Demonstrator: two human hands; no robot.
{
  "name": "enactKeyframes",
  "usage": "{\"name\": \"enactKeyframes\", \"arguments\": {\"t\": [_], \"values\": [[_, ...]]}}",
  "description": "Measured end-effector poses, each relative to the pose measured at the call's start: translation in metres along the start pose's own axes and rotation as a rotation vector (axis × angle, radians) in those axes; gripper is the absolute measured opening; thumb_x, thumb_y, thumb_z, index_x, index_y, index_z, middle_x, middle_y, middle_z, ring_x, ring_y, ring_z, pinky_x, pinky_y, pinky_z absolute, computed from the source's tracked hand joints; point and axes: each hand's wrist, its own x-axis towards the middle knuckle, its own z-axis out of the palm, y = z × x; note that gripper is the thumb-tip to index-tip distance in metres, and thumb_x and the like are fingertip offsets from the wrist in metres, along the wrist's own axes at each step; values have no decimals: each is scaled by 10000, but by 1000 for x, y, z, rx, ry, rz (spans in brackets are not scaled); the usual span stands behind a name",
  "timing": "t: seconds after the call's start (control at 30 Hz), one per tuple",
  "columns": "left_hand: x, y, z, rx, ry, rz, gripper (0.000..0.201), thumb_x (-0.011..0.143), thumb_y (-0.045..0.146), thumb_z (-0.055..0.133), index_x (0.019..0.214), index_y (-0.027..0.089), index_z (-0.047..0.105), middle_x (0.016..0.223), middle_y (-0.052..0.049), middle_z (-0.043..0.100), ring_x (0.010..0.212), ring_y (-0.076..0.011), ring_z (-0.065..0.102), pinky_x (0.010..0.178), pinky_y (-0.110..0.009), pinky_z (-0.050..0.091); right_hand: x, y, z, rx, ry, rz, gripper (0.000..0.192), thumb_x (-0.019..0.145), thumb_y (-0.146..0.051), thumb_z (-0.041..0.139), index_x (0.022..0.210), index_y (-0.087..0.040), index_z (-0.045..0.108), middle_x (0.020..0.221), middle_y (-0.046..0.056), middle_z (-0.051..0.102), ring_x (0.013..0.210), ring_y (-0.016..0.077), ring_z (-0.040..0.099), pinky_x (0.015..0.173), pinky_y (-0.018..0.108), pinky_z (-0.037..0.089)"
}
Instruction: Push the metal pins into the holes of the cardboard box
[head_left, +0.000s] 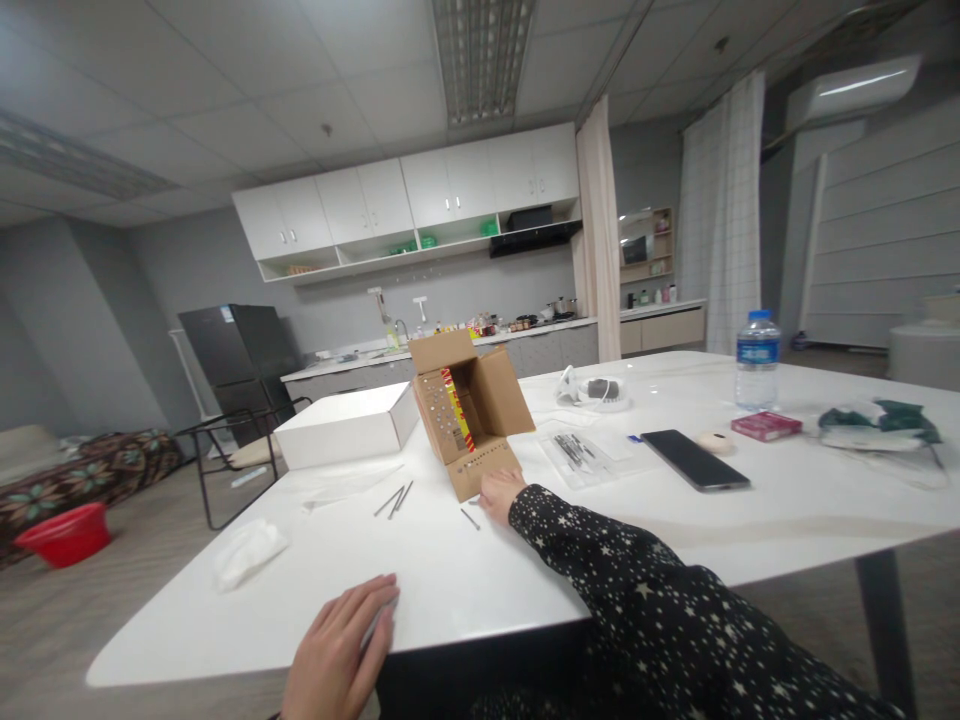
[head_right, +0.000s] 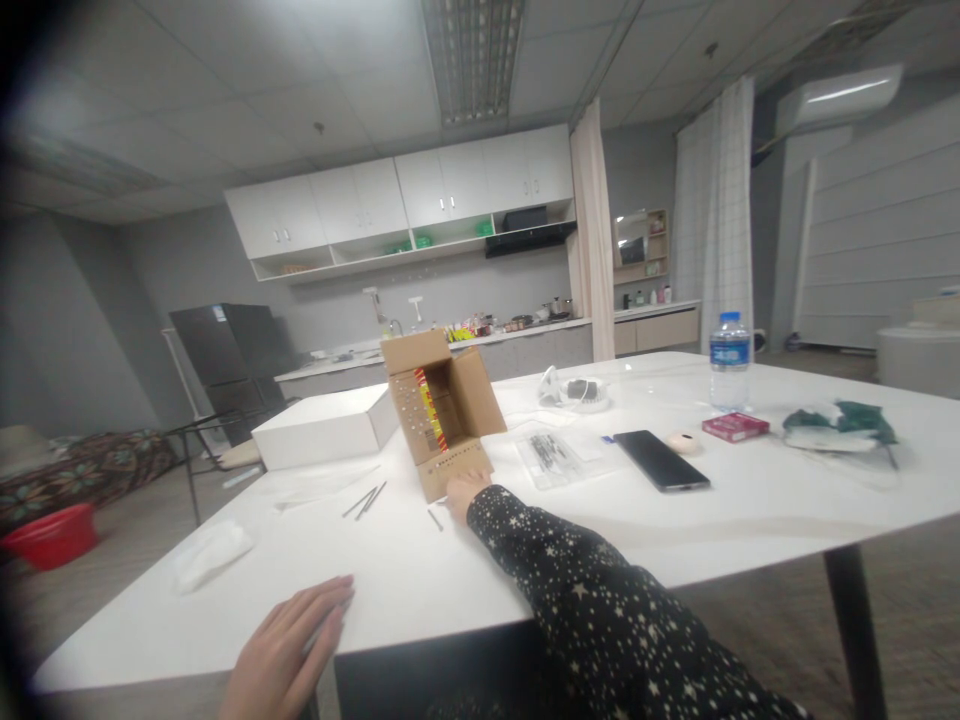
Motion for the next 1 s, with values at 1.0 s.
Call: {"name": "enactKeyframes", "arguments": {"t": [1.0], "values": [[-1, -1, 1, 32, -10, 11, 300, 869, 292, 486, 1137, 215, 599, 1128, -53, 665, 1007, -171, 627, 822, -267, 519, 24, 18, 7, 738, 581, 37, 141, 797, -217, 517, 850, -167, 637, 799, 24, 674, 735, 130, 601, 694, 236, 464]]}}
